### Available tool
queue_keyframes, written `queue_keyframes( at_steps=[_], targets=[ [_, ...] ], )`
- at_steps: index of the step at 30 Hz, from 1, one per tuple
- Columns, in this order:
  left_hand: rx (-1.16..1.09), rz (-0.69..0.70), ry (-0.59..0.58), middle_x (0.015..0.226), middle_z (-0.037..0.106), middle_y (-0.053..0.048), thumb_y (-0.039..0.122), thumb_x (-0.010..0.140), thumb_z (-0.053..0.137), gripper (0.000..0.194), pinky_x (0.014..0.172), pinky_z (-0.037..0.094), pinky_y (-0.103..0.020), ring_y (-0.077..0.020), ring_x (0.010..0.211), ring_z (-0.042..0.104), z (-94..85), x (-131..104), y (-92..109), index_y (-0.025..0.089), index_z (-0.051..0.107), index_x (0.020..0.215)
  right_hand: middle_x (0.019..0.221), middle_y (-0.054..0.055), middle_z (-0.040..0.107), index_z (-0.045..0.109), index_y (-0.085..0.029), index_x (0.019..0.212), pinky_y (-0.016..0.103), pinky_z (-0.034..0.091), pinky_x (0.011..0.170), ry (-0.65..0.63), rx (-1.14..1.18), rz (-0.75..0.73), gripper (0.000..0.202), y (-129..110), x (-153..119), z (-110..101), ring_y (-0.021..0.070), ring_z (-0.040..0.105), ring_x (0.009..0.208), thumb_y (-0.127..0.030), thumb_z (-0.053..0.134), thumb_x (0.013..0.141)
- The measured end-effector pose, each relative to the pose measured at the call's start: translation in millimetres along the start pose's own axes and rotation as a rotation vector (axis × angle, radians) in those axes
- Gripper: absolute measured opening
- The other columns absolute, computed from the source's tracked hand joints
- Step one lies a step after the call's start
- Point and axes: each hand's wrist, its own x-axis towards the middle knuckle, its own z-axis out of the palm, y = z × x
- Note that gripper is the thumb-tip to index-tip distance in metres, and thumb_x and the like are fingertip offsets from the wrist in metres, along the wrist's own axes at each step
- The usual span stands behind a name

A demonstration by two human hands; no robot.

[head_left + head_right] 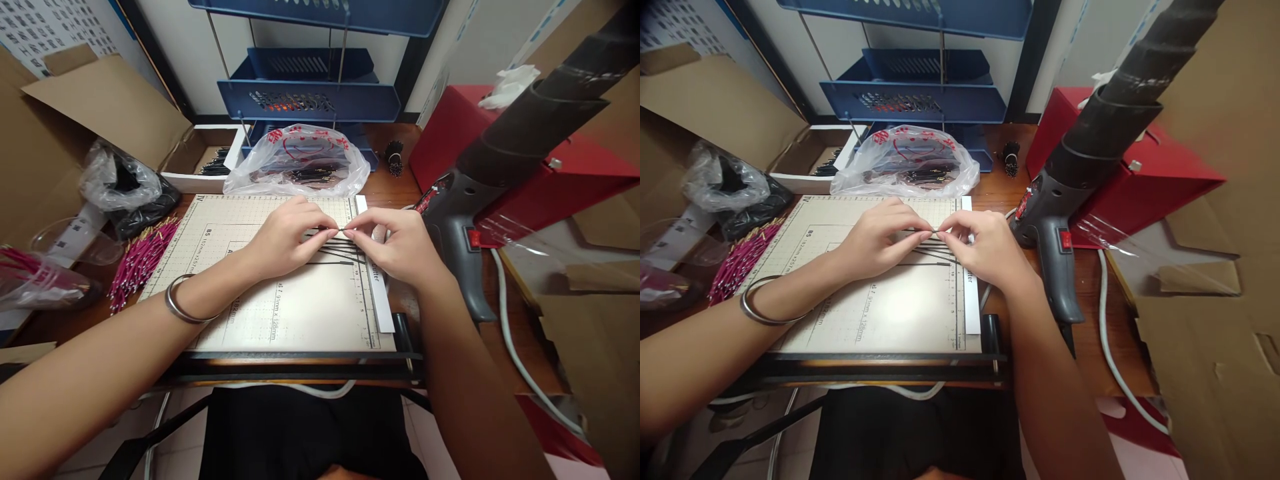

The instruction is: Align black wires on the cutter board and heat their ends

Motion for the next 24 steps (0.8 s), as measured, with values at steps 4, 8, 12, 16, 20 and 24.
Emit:
queue_keyframes(
  at_steps=[4,8,12,16,20,24],
  targets=[
    [0.001,-0.033,-0.013,0.094,0.082,-0.007,0.032,0.111,0.059,0.026,0.091,0.05,-0.039,-0.0227,0.09,0.068,0.7,0,-2,0.019,0.08,0.103,0.078,0.002,0.078,0.083,-0.022,0.087,0.032,0.05,0.07,0.014,-0.01,0.014,0.012,1,0,-1,0.017,0.061,0.066,-0.026,0.073,0.093],
    [0.023,-0.087,0.048,0.121,0.082,-0.011,0.038,0.108,0.063,0.026,0.105,0.049,-0.046,-0.0281,0.113,0.069,1.2,-1,-4,0.019,0.079,0.117,0.08,0.003,0.076,0.084,-0.023,0.088,0.034,0.049,0.071,0.033,-0.05,0.025,0.01,7,1,-2,0.0184,0.06,0.068,-0.025,0.074,0.092],
    [0.069,0.031,0.061,0.107,0.08,-0.009,0.041,0.104,0.066,0.024,0.103,0.048,-0.048,-0.0285,0.106,0.066,-2.8,-1,-1,0.021,0.077,0.097,0.079,0.004,0.069,0.082,-0.023,0.081,0.037,0.048,0.077,0.057,-0.131,-0.002,0.009,16,1,-2,0.0205,0.062,0.077,-0.021,0.077,0.088],
    [0.099,0.162,-0.092,0.092,0.078,-0.007,0.038,0.101,0.065,0.025,0.09,0.045,-0.046,-0.0288,0.1,0.061,-6.7,-2,7,0.021,0.074,0.085,0.077,0.003,0.065,0.083,-0.023,0.081,0.037,0.045,0.075,0.009,-0.154,0.019,0.009,21,1,-2,0.0191,0.059,0.075,-0.019,0.077,0.087],
    [0.132,0.163,-0.199,0.093,0.08,-0.007,0.039,0.102,0.065,0.024,0.09,0.042,-0.046,-0.0291,0.1,0.06,-5.4,-2,10,0.021,0.078,0.093,0.072,0.002,0.061,0.084,-0.022,0.084,0.036,0.042,0.071,-0.022,-0.144,0.055,0.011,18,1,-3,0.0176,0.055,0.068,-0.022,0.075,0.09],
    [0.137,0.139,-0.227,0.091,0.08,-0.006,0.036,0.107,0.061,0.026,0.087,0.04,-0.044,-0.0265,0.095,0.059,-0.1,-2,11,0.021,0.079,0.095,0.078,0.004,0.063,0.082,-0.023,0.09,0.037,0.046,0.073,0.004,-0.112,0.056,0.014,17,0,-5,0.0202,0.058,0.072,-0.027,0.069,0.093]
  ],
)
